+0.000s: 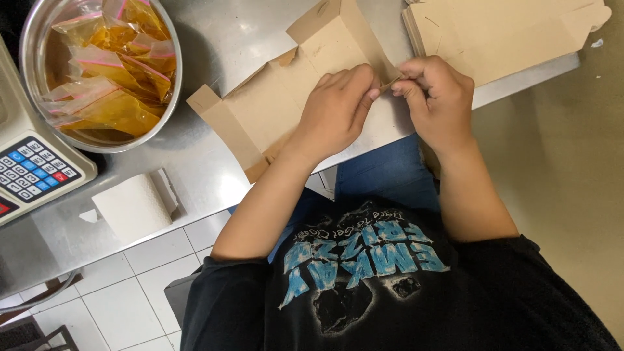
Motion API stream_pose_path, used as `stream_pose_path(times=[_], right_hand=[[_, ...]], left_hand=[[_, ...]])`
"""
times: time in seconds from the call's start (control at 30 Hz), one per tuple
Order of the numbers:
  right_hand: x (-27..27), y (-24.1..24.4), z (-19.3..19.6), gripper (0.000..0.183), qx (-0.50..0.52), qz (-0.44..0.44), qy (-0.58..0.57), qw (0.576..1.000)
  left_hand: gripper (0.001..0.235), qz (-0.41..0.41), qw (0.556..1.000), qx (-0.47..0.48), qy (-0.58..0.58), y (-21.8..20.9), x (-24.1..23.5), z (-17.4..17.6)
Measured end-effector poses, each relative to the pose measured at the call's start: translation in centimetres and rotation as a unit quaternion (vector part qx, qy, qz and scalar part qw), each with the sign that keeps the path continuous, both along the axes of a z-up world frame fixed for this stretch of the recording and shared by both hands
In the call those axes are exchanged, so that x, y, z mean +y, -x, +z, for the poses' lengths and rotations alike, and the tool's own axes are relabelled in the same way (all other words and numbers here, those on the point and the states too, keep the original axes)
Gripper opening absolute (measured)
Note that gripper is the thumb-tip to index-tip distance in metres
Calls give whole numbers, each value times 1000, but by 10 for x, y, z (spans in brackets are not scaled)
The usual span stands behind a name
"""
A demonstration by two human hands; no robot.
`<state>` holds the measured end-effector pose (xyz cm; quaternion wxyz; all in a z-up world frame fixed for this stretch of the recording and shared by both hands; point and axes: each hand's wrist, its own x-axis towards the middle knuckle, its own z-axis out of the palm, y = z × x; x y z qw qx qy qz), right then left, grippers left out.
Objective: The person folds flat cardboard pieces into small boxes by hand, tucking and securing the flaps. They then tear a sheet of paper towel, fold it, and place it inside one of the assembled boxes.
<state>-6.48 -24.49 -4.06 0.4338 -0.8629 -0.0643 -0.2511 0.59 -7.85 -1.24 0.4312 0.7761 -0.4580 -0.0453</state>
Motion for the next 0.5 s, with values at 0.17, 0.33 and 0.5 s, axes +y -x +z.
stream_pose_path(times=[0.17, 0.33, 0.5], right_hand=[[3, -4, 13, 16, -32, 43, 99, 994], [0, -8, 19, 9, -76, 96, 149, 981], [3, -9, 23, 16, -65, 52, 204, 975]], left_hand=[[13, 45, 996, -69, -20, 1, -4, -23], [7, 114, 967, -226, -13, 1, -6, -27], [12, 84, 977, -195, -10, 0, -6, -19]])
